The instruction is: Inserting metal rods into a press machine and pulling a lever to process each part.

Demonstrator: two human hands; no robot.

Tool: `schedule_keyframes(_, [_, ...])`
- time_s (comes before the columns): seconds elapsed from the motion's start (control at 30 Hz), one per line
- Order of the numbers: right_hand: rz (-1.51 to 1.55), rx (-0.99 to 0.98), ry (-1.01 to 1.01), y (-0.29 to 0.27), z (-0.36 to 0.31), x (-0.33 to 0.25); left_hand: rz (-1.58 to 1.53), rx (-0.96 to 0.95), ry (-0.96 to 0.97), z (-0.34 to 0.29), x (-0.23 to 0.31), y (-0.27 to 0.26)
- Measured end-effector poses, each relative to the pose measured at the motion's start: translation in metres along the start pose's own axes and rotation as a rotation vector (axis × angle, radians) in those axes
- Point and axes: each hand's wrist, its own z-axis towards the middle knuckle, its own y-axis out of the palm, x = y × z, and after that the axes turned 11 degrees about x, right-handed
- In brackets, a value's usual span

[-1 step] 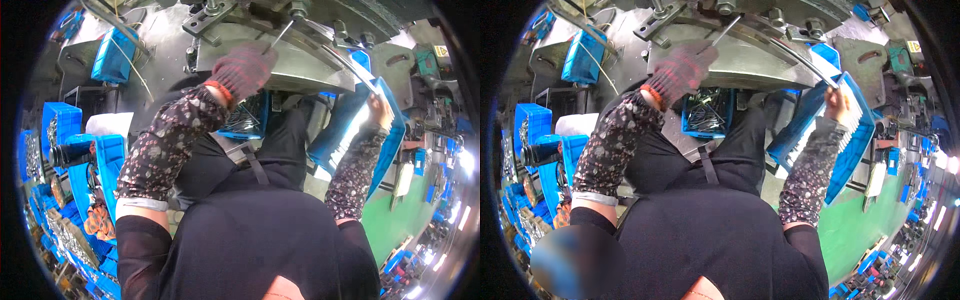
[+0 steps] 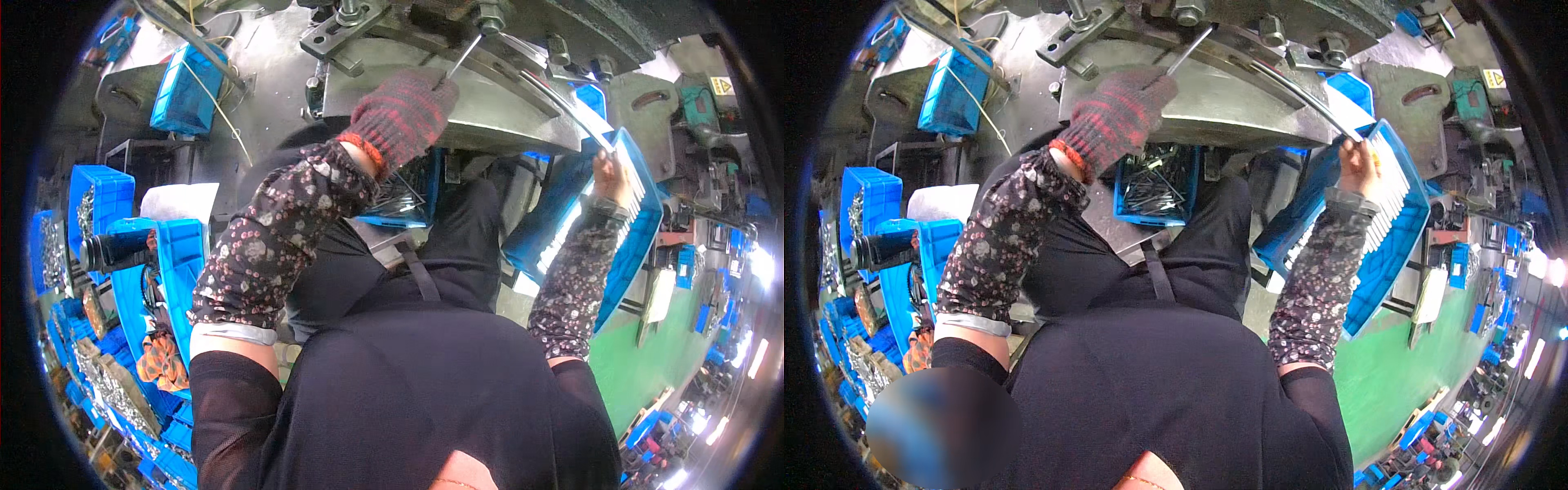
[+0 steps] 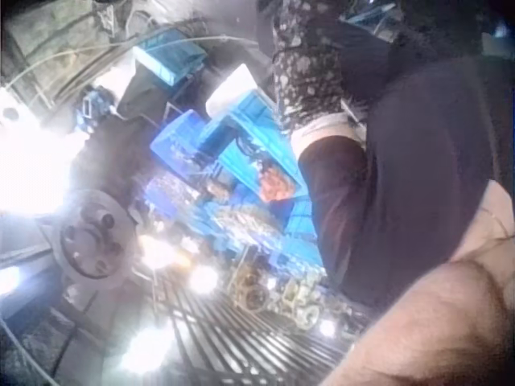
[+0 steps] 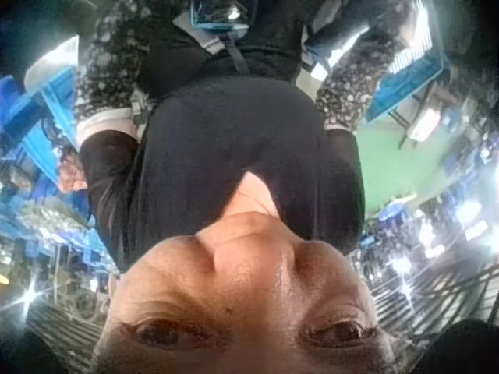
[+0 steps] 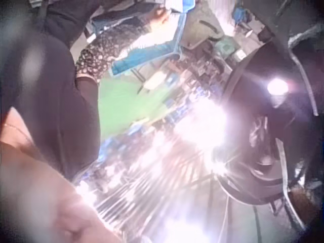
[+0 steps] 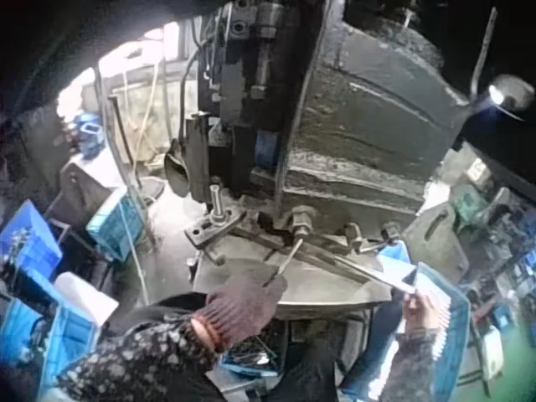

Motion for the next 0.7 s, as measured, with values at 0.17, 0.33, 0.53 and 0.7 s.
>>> schedule_keyframes(0.17, [0.021, 0.153, 0.105, 0.037, -0.014, 0.052, 0.088, 0.035, -0.014, -0.015, 0.003, 0.025])
schedule_keyframes(0.33, [0.005, 0.179, 0.144, 0.040, -0.033, 0.076, 0.130, -0.089, -0.302, -0.013, 0.004, 0.044])
schedule_keyframes(0.53, [0.000, 0.256, 0.139, 0.046, -0.050, 0.072, 0.231, -0.161, -0.322, -0.009, 0.019, 0.039])
schedule_keyframes(0.7, [-0.067, 0.195, 0.127, 0.050, -0.052, 0.057, -0.106, -0.104, -0.629, 0.000, 0.041, 0.021])
